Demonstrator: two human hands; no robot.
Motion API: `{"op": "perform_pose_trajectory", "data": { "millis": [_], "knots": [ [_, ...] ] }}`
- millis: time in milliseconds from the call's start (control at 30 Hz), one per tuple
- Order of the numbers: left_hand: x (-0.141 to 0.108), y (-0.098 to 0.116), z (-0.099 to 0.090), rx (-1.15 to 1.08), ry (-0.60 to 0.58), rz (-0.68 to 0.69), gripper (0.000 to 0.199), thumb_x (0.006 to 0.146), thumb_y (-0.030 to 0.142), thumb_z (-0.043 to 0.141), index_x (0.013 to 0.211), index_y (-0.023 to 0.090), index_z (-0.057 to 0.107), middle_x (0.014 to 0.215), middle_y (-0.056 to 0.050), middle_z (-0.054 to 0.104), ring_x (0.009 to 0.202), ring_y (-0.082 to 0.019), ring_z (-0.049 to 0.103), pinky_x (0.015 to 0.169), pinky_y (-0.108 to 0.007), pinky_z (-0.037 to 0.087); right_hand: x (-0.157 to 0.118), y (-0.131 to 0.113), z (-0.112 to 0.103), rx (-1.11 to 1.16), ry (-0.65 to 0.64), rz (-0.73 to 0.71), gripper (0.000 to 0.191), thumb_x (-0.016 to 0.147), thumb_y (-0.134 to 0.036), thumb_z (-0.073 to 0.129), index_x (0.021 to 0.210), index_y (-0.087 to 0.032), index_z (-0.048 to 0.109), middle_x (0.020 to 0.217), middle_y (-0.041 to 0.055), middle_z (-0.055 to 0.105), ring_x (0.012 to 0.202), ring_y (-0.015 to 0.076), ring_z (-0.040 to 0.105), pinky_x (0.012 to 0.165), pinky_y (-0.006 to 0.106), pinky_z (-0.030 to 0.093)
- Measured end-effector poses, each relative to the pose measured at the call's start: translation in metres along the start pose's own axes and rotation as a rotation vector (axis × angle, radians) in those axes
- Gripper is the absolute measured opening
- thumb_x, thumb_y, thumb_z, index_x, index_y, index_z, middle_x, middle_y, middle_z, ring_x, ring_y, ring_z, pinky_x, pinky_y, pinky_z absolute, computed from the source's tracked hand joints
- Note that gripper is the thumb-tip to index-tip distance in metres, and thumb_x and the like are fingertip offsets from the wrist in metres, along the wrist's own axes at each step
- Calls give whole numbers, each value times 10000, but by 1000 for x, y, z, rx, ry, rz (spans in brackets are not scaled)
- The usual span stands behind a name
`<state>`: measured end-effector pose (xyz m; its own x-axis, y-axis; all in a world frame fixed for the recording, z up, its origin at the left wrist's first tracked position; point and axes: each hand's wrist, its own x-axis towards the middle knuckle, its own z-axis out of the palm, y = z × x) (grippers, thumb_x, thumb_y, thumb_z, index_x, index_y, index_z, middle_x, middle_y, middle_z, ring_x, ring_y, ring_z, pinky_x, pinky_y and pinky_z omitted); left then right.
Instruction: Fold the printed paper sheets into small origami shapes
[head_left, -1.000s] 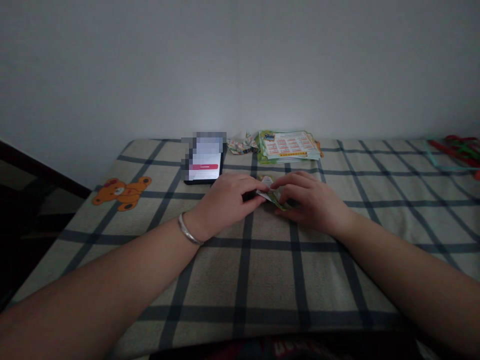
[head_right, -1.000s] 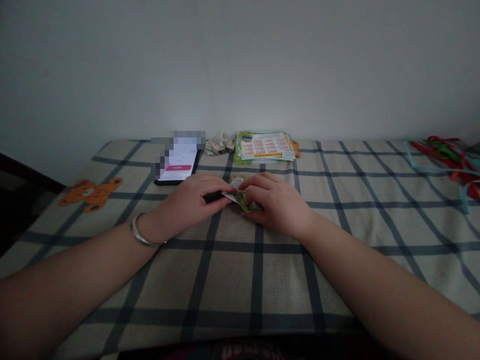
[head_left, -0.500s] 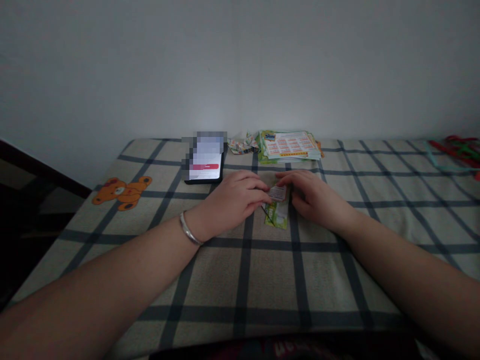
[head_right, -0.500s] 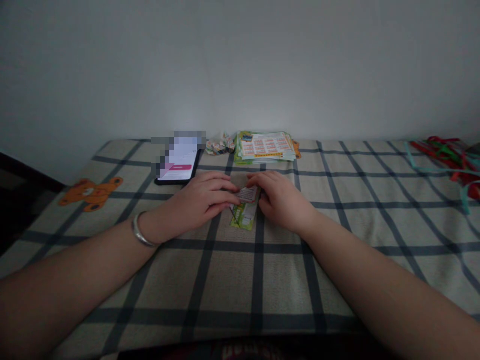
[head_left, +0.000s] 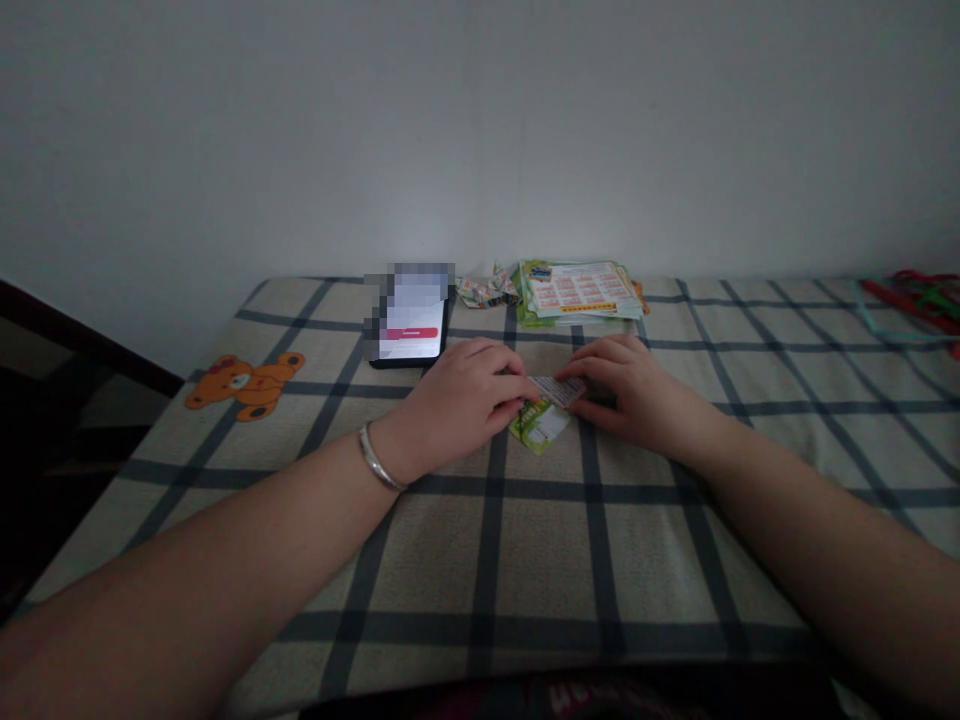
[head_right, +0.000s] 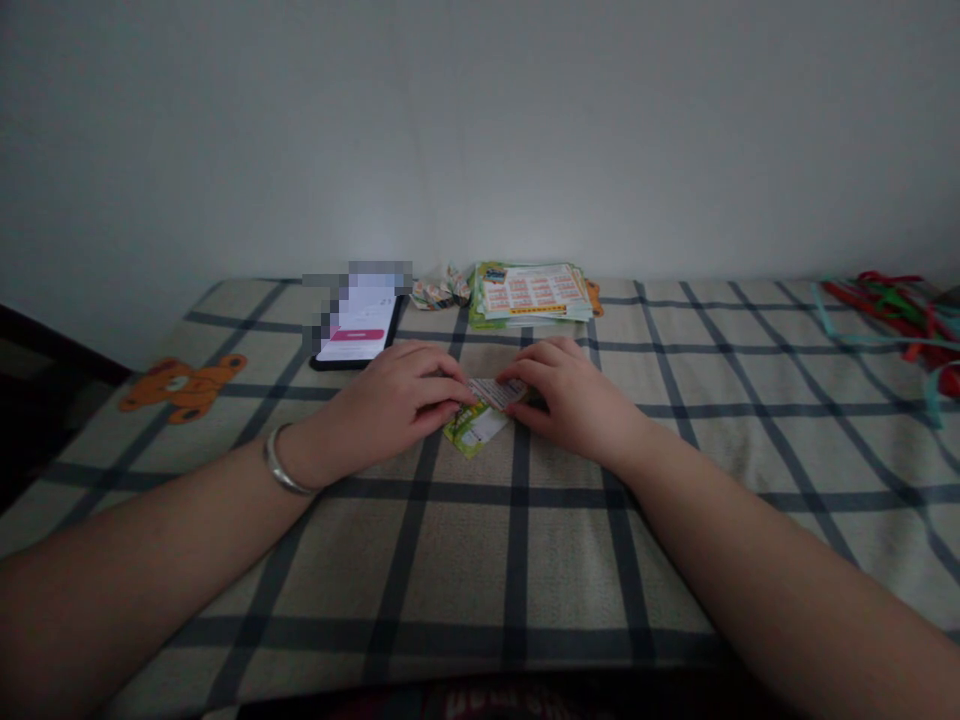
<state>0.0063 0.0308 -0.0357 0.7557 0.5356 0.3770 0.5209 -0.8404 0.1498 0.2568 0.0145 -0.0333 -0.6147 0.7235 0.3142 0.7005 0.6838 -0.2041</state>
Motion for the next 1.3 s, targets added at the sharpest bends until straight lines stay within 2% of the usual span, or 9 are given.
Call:
{"op": "perform_pose_trajectory", "data": {
  "millis": [100,200,367,433,600,767,933,1200,1300],
  "knots": [
    [1,1,-2,1,-23,4,170,917,207,560,985,229,714,974,-32,657,975,-196,574,891,-366,446,1,-3,1,-27,6,11,251,876,-301,630,1102,-198,667,1060,91,665,1026,266,571,924,439,458],
    [0,6,-6,12,-54,19,191,912,311,586,1029,208,697,1048,-52,653,1041,-224,558,943,-396,435,2,-4,0,-40,4,22,233,879,-304,626,1073,-185,676,1018,92,667,994,262,579,898,427,458],
    [-4,13,-10,70,-95,27,590,757,553,732,1219,205,622,1279,-82,579,1257,-307,445,1100,-480,328,0,-4,-1,-53,17,77,237,869,-329,641,1046,-178,687,955,88,671,929,256,591,842,412,463],
    [-5,14,-10,85,-105,14,643,739,580,737,1241,200,606,1303,-86,568,1268,-310,436,1108,-478,322,0,-4,-1,-54,24,102,215,874,-318,631,1029,-180,690,928,84,673,901,250,596,815,400,464],
    [-5,12,-9,111,-102,-3,559,786,545,709,1212,195,622,1261,-87,595,1239,-302,463,1081,-467,354,0,-3,0,-43,6,98,202,881,-310,616,1017,-182,691,918,81,677,893,246,601,816,398,469],
    [-3,12,-13,166,-111,11,406,834,462,677,1124,177,673,1150,-83,636,1158,-292,521,1001,-458,419,1,-8,-4,0,-16,9,232,856,-332,648,1044,-200,685,1016,86,682,962,255,598,852,405,484],
    [-2,16,-17,196,-140,11,309,844,374,666,1083,180,683,1059,-68,658,1069,-275,565,932,-439,463,-1,-16,-11,-68,-75,-33,301,815,-300,673,1096,-191,677,1076,94,681,985,268,597,872,421,489],
    [-1,18,-15,215,-120,9,308,838,418,665,1002,157,666,1024,-89,647,1035,-281,573,911,-436,466,-2,-23,-13,-268,-69,-173,161,889,-238,558,955,-198,699,990,87,700,927,250,599,794,385,452],
    [-1,17,-14,223,-98,23,252,849,394,660,953,165,666,997,-82,648,1004,-267,578,887,-422,467,-1,-27,-12,-298,-73,-165,161,899,-212,533,889,-190,693,889,75,690,840,225,591,720,351,427]
  ]
}}
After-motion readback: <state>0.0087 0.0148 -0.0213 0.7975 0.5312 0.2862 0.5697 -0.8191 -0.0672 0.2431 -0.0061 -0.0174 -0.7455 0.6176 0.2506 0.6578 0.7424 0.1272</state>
